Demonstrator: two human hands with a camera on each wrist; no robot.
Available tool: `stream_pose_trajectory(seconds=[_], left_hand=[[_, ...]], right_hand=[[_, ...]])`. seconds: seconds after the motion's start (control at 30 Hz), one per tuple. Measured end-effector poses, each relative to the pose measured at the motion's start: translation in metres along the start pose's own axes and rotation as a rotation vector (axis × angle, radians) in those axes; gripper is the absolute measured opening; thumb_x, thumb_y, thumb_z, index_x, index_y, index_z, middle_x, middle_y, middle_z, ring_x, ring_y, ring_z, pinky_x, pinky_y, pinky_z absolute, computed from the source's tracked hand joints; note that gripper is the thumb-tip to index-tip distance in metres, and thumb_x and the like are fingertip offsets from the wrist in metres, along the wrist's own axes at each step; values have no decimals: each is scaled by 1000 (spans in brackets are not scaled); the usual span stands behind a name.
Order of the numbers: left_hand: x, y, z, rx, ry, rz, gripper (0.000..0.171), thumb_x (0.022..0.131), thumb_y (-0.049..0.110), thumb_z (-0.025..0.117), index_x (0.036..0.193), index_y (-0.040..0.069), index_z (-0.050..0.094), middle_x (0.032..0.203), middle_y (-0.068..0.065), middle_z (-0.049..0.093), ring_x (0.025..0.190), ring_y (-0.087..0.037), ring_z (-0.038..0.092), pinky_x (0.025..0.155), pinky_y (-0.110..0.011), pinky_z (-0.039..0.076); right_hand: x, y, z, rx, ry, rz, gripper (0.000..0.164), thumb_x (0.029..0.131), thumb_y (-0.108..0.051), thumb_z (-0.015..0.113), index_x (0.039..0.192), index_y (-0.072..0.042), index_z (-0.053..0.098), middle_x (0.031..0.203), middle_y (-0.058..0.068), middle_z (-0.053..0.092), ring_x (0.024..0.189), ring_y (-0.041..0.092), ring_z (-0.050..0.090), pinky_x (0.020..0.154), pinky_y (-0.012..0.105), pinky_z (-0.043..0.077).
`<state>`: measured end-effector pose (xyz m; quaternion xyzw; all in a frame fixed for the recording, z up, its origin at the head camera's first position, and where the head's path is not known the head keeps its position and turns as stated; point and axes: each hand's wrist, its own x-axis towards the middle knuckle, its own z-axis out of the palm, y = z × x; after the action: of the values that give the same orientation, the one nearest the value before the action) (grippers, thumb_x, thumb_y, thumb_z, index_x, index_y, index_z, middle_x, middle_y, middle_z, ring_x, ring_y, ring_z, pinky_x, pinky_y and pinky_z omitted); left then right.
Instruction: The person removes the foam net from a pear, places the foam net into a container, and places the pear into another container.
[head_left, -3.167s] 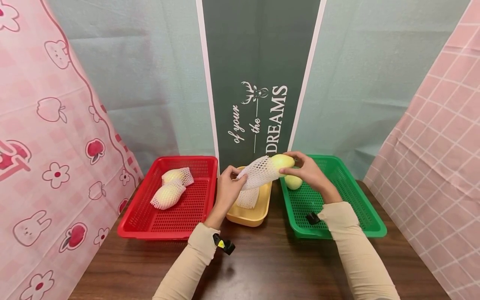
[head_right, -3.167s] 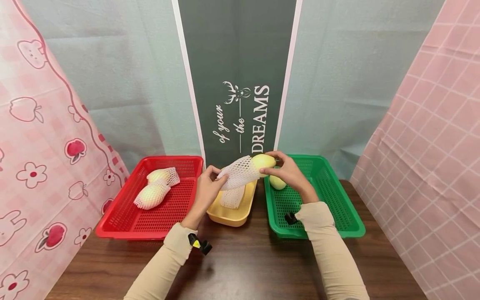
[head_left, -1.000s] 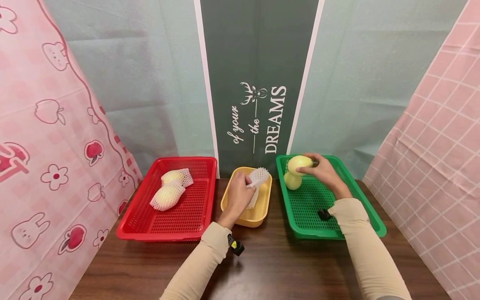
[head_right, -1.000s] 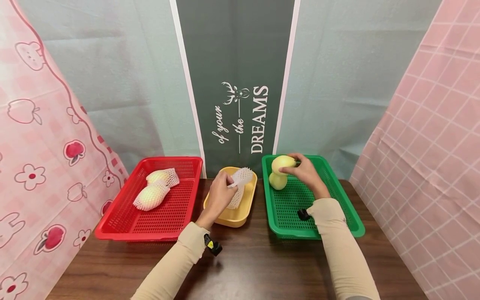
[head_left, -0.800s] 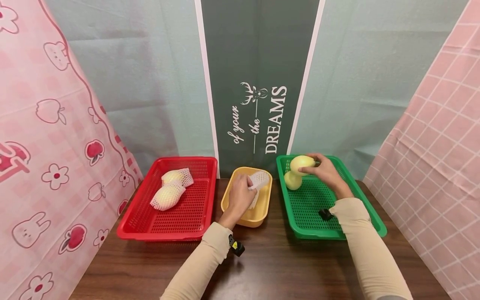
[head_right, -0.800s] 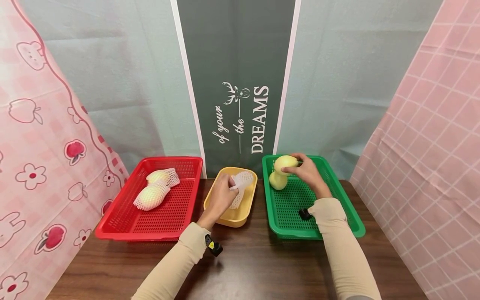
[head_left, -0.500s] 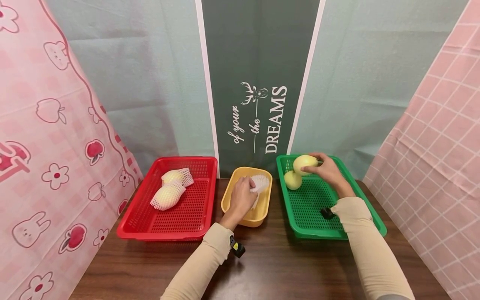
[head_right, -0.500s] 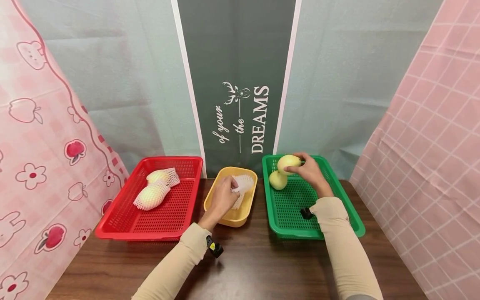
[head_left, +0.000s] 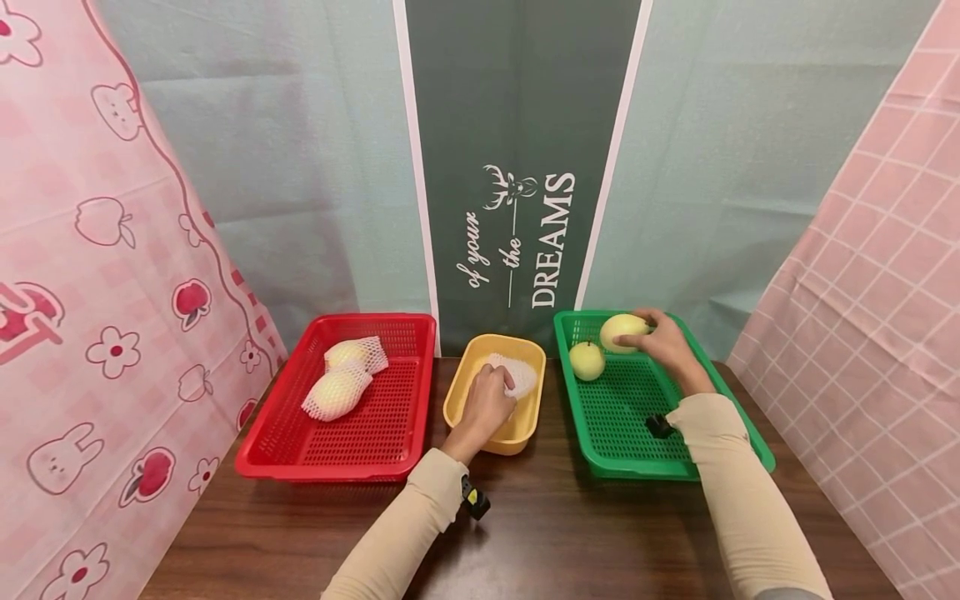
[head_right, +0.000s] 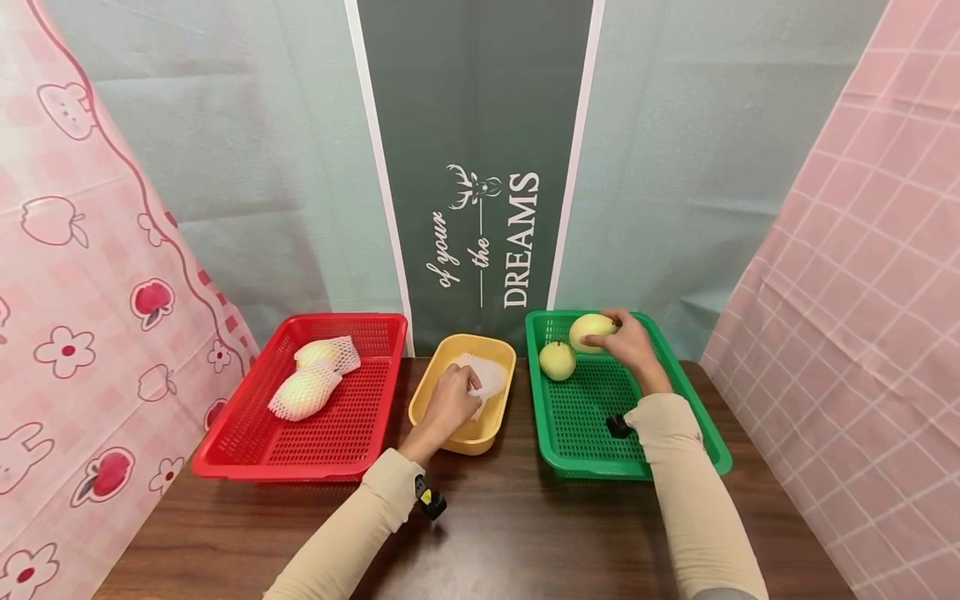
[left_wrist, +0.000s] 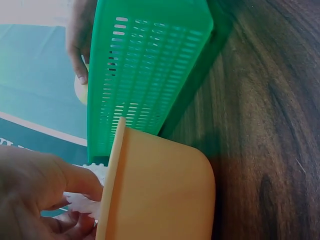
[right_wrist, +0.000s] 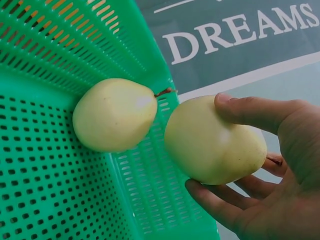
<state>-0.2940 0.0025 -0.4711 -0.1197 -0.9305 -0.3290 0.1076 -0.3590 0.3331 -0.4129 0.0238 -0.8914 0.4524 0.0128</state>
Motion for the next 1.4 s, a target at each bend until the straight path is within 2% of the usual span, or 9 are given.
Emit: stream_pose_trajectory(seconds=[0.33,0.57,0.67,0.87,1.0,1.03,1.1,1.23,1.4], left_hand=[[0,-4,4,46,-117,18,7,82,2,80,89,2,80,96,-13,67,89,-30,64,84,-39,56],[0,-14,12,54,-155,66,5,79,9,79,81,5,78,84,-5,61,78,-18,56,69,-32,50],[-1,-10,7,22,-199,46,11,81,15,81,80,5,75,81,-3,60,74,-15,53,66,-30,48],[-2,-12,10,7,-231,44,27,95,31,72,96,5,79,94,-7,77,84,-19,67,77,-33,56],[-2,-11,10,3,-253,59,22,99,24,63,99,8,79,92,-4,76,80,-17,65,72,-31,53],[-4,-4,2,0,-280,43,19,97,16,63,100,7,80,94,-5,76,80,-17,64,71,-30,53],[-4,-4,3,14,-306,44,23,96,12,61,106,7,81,100,-6,78,83,-17,65,71,-28,52],[-5,-2,2,51,-352,46,28,96,11,62,116,8,82,117,-14,76,99,-23,67,76,-28,52],[-6,-3,5,79,-391,20,28,98,15,63,118,7,82,121,-19,68,103,-30,63,80,-32,52]], right_hand=[[3,9,1,-102,-5,47,87,97,-33,77,161,5,33,156,39,39,129,52,50,98,60,50],[6,13,4,-168,-8,54,85,96,-32,78,158,8,36,154,40,40,125,51,53,96,59,50],[8,16,4,-182,-12,57,84,96,-32,77,158,9,36,153,40,40,124,51,53,95,59,51],[11,20,4,-232,-30,60,83,97,-31,76,156,11,36,151,42,42,122,52,54,93,59,51],[13,20,4,-265,-36,54,82,97,-31,77,155,12,38,149,41,44,120,52,55,91,58,52],[13,20,4,-269,-38,51,82,97,-31,77,154,13,38,148,42,45,119,52,55,90,58,52],[13,21,4,-279,-39,43,82,95,-31,77,153,13,40,144,42,47,116,52,56,89,58,52],[12,23,5,-286,-31,24,79,91,-30,80,147,14,45,135,41,52,106,48,58,83,53,52],[15,27,8,-307,-42,14,78,91,-28,81,146,15,46,134,41,54,106,48,60,83,53,53]])
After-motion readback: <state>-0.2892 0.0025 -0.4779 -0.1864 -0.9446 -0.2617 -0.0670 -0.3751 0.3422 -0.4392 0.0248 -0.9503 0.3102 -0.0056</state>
